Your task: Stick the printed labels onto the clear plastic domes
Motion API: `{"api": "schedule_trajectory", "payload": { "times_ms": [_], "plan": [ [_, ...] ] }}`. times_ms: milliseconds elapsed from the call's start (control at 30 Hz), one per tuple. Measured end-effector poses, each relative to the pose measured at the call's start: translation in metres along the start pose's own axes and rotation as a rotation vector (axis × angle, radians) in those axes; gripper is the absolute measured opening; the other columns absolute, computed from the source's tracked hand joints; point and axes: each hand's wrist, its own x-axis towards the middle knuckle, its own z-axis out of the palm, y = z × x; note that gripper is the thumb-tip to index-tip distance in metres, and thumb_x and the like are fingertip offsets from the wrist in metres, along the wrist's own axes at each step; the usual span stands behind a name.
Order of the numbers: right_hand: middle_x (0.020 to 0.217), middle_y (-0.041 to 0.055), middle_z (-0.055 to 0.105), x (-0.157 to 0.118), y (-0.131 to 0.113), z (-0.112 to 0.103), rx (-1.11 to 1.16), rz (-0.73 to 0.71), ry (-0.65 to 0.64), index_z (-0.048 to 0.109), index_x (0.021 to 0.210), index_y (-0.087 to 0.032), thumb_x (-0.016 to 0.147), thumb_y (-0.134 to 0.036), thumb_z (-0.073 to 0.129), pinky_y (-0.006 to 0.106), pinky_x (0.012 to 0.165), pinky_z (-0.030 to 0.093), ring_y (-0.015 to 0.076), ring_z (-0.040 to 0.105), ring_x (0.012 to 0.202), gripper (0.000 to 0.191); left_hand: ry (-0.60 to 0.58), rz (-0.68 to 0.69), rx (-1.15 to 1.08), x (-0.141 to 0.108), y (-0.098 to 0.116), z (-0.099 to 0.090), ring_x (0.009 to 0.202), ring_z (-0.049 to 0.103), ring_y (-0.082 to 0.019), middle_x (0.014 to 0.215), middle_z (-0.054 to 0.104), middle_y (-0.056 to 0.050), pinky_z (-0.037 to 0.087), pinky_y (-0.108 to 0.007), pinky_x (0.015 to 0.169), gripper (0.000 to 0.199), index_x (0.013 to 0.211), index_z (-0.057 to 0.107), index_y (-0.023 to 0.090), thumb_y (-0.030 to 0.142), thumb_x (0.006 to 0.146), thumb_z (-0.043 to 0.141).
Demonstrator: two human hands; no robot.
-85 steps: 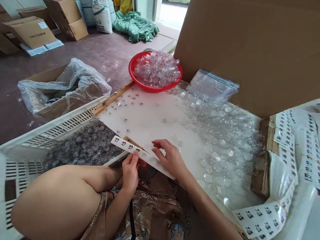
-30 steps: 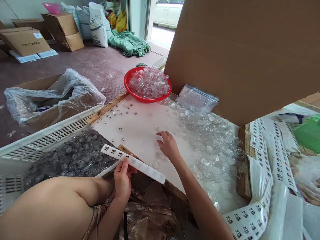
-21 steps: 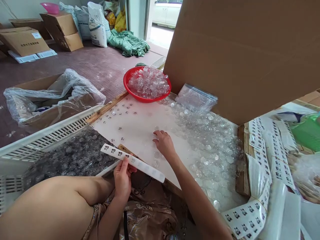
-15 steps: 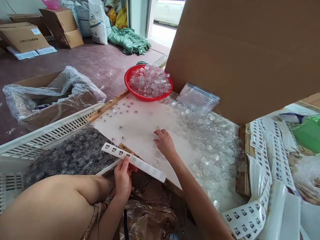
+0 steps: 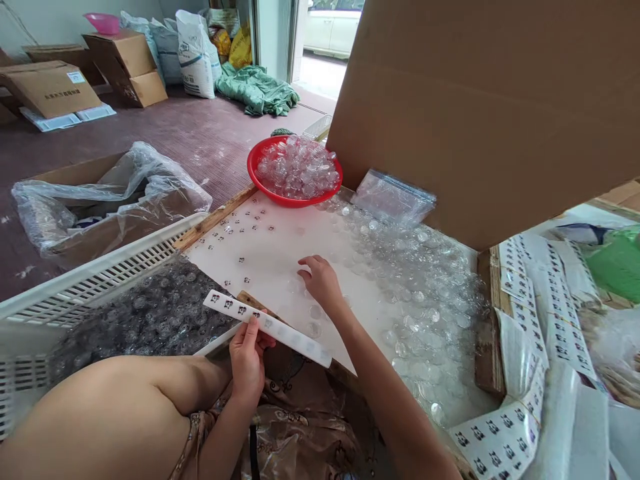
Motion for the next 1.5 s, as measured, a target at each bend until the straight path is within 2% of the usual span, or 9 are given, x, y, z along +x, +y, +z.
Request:
{"api": "schedule_trajectory", "payload": {
  "times_ms": [200, 267, 433, 700, 833, 967, 1167, 1233, 1500],
  "plan": [
    [0.108, 0.0094, 0.066, -0.023, -0.011, 0.005, -0.057, -0.194, -0.218, 0.068, 0.107, -0.02, 0.081, -0.013, 0.07, 0.038, 0.086, 0.05, 0.0242, 0.062, 0.099, 0.027, 0.003, 0.004, -0.005, 0.0, 0.0, 0.001, 0.049, 0.052, -0.009, 0.063, 0.067, -0.002, 0.044, -0.021, 0.048, 0.041, 0.088, 0.077, 0.011, 0.049, 0.072, 0.076],
    [0.108, 0.0098, 0.066, -0.026, -0.011, 0.01, -0.093, -0.217, -0.236, 0.069, 0.106, -0.02, 0.081, -0.01, 0.067, 0.039, 0.088, 0.05, 0.0245, 0.061, 0.101, 0.027, 0.007, 0.008, -0.007, 0.0, 0.001, 0.001, 0.049, 0.052, -0.009, 0.063, 0.067, -0.003, 0.044, -0.021, 0.048, 0.041, 0.087, 0.077, 0.011, 0.049, 0.071, 0.076],
    [0.104, 0.0108, 0.068, -0.029, -0.013, 0.016, -0.092, -0.231, -0.186, 0.067, 0.106, -0.019, 0.089, -0.012, 0.056, 0.037, 0.085, 0.051, 0.0227, 0.063, 0.096, 0.022, -0.003, 0.021, -0.004, -0.001, 0.002, 0.001, 0.049, 0.052, -0.01, 0.062, 0.066, -0.002, 0.046, -0.022, 0.049, 0.042, 0.087, 0.077, 0.011, 0.05, 0.072, 0.076],
    [0.084, 0.0027, 0.072, -0.021, -0.016, 0.019, 0.155, -0.008, -0.126, 0.067, 0.099, -0.022, 0.086, -0.014, 0.055, 0.03, 0.074, 0.052, 0.0169, 0.067, 0.077, 0.019, 0.004, 0.023, 0.012, -0.001, 0.002, 0.001, 0.049, 0.052, -0.009, 0.064, 0.067, -0.003, 0.046, -0.022, 0.049, 0.044, 0.089, 0.077, 0.011, 0.051, 0.071, 0.076],
    [0.097, 0.0067, 0.07, -0.019, -0.014, 0.017, 0.085, 0.014, -0.102, 0.068, 0.096, -0.02, 0.085, -0.014, 0.058, 0.031, 0.075, 0.052, 0.0157, 0.066, 0.073, 0.016, 0.011, 0.018, -0.008, 0.0, 0.003, 0.001, 0.048, 0.052, -0.009, 0.062, 0.066, -0.002, 0.045, -0.021, 0.047, 0.044, 0.09, 0.077, 0.011, 0.05, 0.071, 0.077],
    [0.106, 0.0091, 0.064, -0.029, -0.016, 0.006, -0.028, -0.033, -0.085, 0.066, 0.107, -0.021, 0.087, -0.018, 0.06, 0.031, 0.069, 0.051, 0.0142, 0.062, 0.067, 0.021, 0.057, 0.03, -0.048, 0.0, 0.007, 0.002, 0.047, 0.052, -0.009, 0.065, 0.068, -0.003, 0.044, -0.022, 0.046, 0.044, 0.087, 0.076, 0.011, 0.051, 0.069, 0.078],
    [0.118, 0.0091, 0.062, -0.051, -0.02, -0.002, 0.041, -0.353, -0.388, 0.063, 0.12, -0.026, 0.081, -0.007, 0.063, 0.037, 0.087, 0.052, 0.0226, 0.063, 0.105, 0.043, 0.115, 0.091, -0.088, 0.002, 0.014, 0.002, 0.046, 0.051, -0.008, 0.068, 0.068, -0.003, 0.042, -0.022, 0.045, 0.045, 0.087, 0.075, 0.013, 0.053, 0.068, 0.078],
    [0.117, 0.0092, 0.062, -0.055, -0.019, 0.0, 0.032, -0.387, -0.438, 0.065, 0.116, -0.026, 0.079, -0.005, 0.063, 0.038, 0.089, 0.051, 0.0233, 0.061, 0.107, 0.043, 0.112, 0.092, -0.081, 0.002, 0.014, 0.002, 0.046, 0.05, -0.008, 0.068, 0.068, -0.002, 0.043, -0.022, 0.045, 0.045, 0.087, 0.075, 0.013, 0.054, 0.068, 0.078],
    [0.102, 0.0067, 0.058, -0.058, -0.017, 0.003, 0.015, -0.172, -0.316, 0.059, 0.101, -0.019, 0.08, -0.01, 0.065, 0.031, 0.076, 0.05, 0.0172, 0.06, 0.083, 0.024, 0.082, 0.069, -0.111, -0.001, 0.01, 0.002, 0.052, 0.053, -0.009, 0.07, 0.068, -0.003, 0.044, -0.02, 0.047, 0.043, 0.085, 0.076, 0.012, 0.051, 0.067, 0.079]
  ]
}}
